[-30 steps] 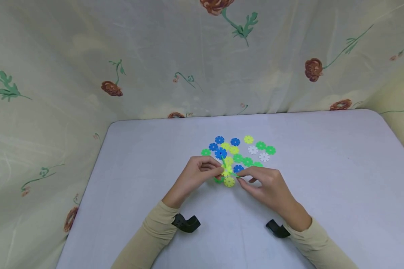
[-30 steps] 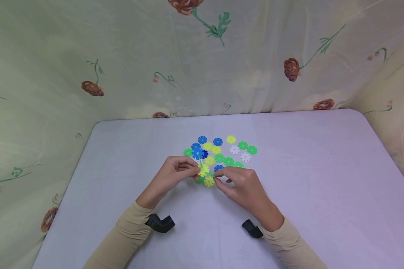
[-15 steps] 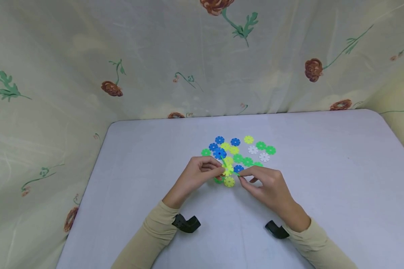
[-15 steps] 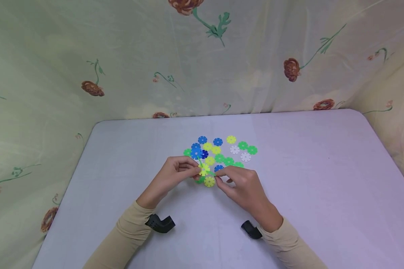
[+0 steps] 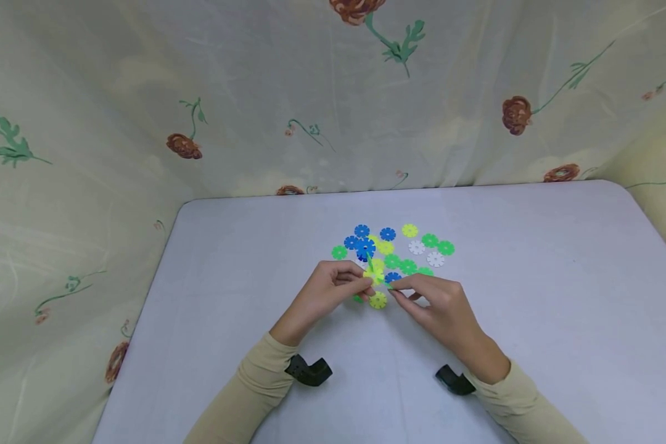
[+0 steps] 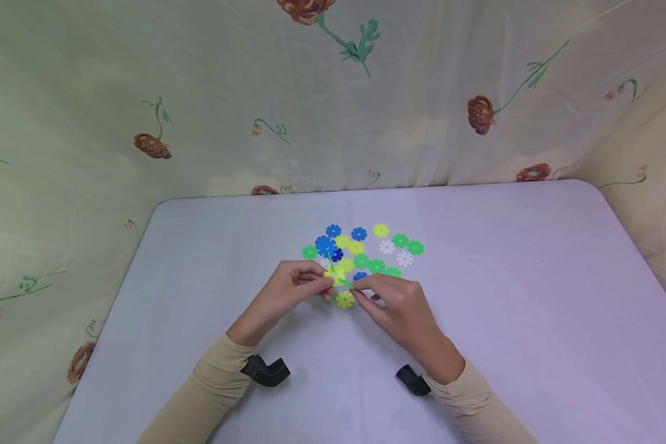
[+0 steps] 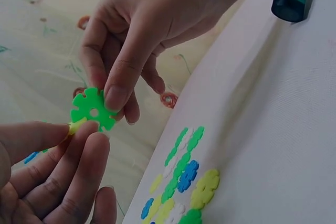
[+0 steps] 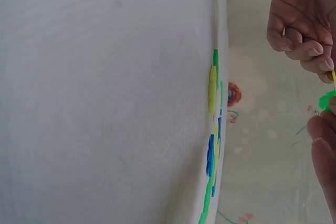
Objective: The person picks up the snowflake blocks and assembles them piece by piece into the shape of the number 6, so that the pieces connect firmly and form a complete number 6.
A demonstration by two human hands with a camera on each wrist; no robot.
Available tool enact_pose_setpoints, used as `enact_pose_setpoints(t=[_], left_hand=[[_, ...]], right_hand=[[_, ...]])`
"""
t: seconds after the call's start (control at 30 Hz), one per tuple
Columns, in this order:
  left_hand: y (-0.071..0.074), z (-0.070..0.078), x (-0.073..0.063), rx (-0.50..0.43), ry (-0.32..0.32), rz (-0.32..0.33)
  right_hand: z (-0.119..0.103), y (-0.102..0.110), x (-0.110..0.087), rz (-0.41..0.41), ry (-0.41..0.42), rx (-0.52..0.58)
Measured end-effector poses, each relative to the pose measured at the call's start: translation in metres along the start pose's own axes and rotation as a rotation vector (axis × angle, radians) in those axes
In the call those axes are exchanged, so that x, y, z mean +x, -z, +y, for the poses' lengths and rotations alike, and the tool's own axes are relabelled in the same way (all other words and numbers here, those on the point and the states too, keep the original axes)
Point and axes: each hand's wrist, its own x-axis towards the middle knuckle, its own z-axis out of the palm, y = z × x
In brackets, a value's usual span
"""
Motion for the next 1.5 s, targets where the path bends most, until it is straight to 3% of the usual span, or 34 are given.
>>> enact_pose_setpoints(t=[0.27,0.67,0.93,1.1,1.5], left_hand=[[0.001,0.001,0.000,-0.005,0.002,-0.016],[0.003,-0.001,0.001,-0.018,0.024,0.010],[0.005,-0.002,0.002,-0.025,0.022,0.020],[0.006,-0.003,0.001,-0.041,0.024,0.014],[0.008,-0.003,0.001,-0.048,0.025,0.015]], right_hand=[[0.001,-0.001,0.000,-0.043,0.002,0.001],[0.006,0.000,0.000,-0.110,-0.040,-0.009],[0.017,0.006,0.002,-0.259,-0.284,-0.101],[0.025,0.004,0.007,-0.356,-0.433,-0.092],[0.042,-0.010,0.021,-0.487,-0.582,-0.112]])
